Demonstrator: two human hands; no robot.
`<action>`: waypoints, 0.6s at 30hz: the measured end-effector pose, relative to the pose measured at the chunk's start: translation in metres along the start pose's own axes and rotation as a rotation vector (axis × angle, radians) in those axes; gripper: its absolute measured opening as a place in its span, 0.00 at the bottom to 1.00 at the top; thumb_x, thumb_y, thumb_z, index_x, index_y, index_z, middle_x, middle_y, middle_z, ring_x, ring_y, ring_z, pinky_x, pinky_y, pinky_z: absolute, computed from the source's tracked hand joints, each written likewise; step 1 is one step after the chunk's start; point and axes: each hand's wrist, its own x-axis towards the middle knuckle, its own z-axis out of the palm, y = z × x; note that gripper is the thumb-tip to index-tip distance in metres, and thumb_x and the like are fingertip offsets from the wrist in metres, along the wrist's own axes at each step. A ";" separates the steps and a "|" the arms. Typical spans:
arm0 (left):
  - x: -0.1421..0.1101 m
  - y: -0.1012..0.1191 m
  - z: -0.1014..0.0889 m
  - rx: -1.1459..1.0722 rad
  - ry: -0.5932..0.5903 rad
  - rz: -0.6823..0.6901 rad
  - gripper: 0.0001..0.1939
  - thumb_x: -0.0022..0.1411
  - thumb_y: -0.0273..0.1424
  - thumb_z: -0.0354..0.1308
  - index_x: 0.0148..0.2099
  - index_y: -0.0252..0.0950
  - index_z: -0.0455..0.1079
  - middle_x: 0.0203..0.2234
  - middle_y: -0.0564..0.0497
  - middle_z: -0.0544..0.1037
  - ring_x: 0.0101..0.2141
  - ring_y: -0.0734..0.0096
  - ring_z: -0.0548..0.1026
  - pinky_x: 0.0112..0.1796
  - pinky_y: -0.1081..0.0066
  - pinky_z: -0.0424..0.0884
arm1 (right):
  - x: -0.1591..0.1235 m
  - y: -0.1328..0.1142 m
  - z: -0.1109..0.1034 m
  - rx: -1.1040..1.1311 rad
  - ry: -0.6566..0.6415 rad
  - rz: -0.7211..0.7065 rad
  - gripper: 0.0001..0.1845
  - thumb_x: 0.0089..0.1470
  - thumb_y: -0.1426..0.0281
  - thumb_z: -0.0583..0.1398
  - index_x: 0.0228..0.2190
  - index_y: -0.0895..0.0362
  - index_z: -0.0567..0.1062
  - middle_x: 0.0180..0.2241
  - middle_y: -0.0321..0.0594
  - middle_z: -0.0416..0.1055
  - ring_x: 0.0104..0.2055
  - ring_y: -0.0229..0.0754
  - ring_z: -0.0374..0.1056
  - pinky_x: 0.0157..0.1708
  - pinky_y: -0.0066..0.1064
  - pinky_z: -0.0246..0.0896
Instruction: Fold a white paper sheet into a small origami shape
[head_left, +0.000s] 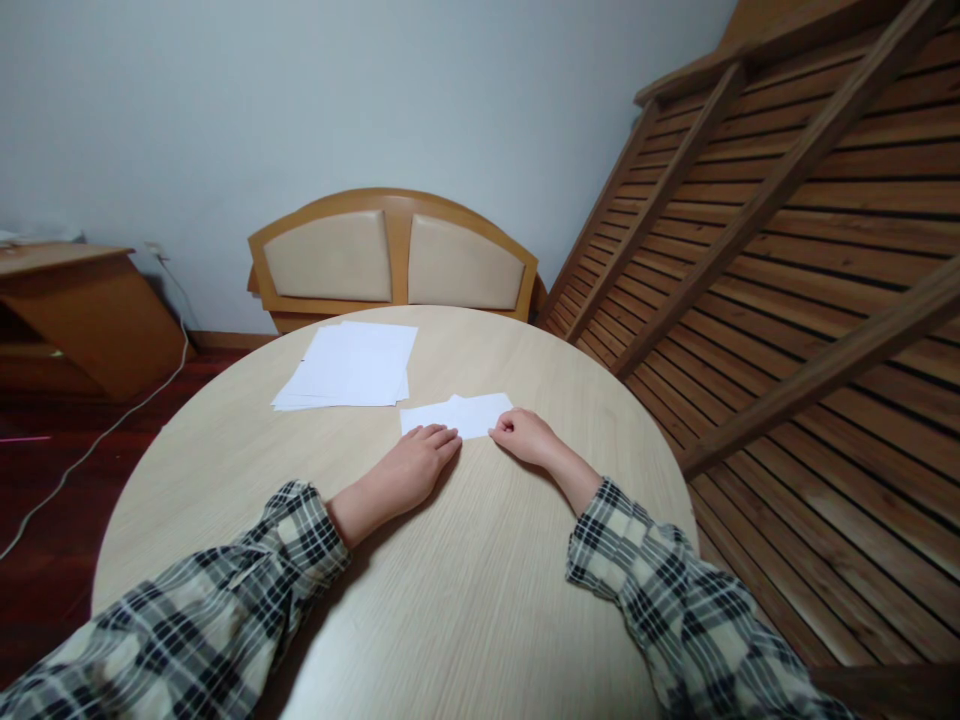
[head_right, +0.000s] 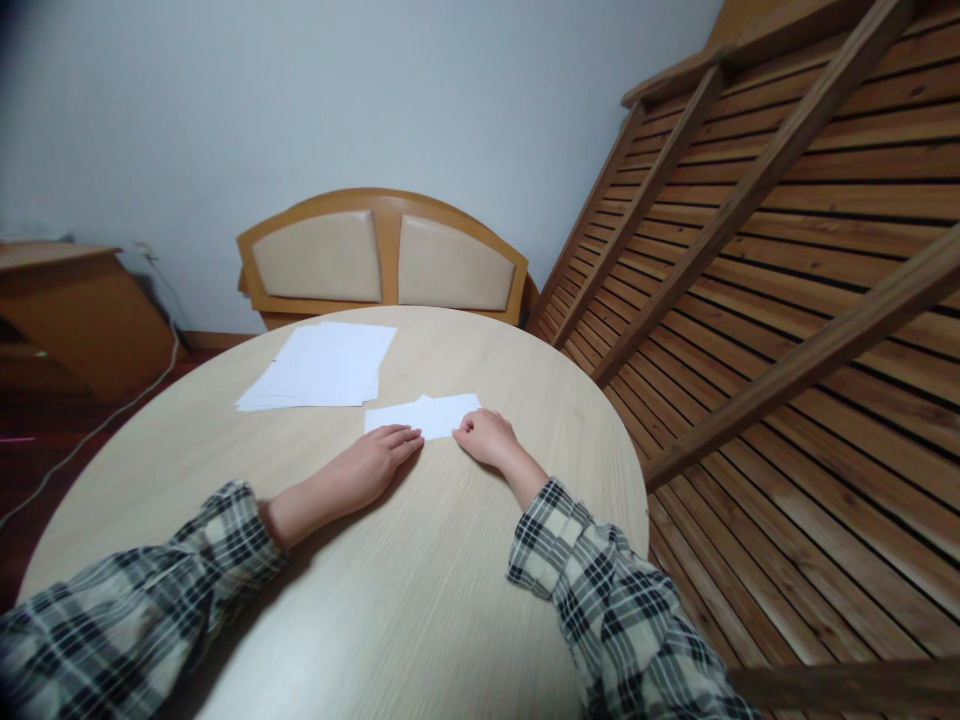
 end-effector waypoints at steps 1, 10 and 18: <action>0.000 0.000 0.000 0.005 -0.003 0.002 0.19 0.70 0.27 0.41 0.57 0.33 0.66 0.55 0.41 0.70 0.55 0.57 0.67 0.53 0.57 0.63 | 0.000 0.001 -0.001 0.005 -0.003 0.004 0.12 0.52 0.67 0.59 0.19 0.57 0.73 0.25 0.38 0.72 0.28 0.37 0.63 0.28 0.28 0.50; -0.001 -0.002 0.002 0.035 -0.001 0.015 0.19 0.69 0.26 0.43 0.58 0.34 0.65 0.56 0.42 0.70 0.55 0.58 0.66 0.53 0.59 0.63 | -0.003 0.005 -0.007 0.023 -0.016 0.038 0.11 0.51 0.67 0.59 0.20 0.57 0.74 0.24 0.37 0.70 0.27 0.37 0.61 0.26 0.28 0.49; -0.001 -0.001 0.000 0.068 -0.016 0.015 0.19 0.69 0.26 0.43 0.58 0.32 0.65 0.56 0.42 0.70 0.55 0.58 0.66 0.54 0.58 0.62 | -0.004 0.010 -0.011 0.056 -0.029 0.074 0.11 0.50 0.67 0.59 0.21 0.59 0.75 0.22 0.37 0.69 0.25 0.36 0.60 0.25 0.27 0.47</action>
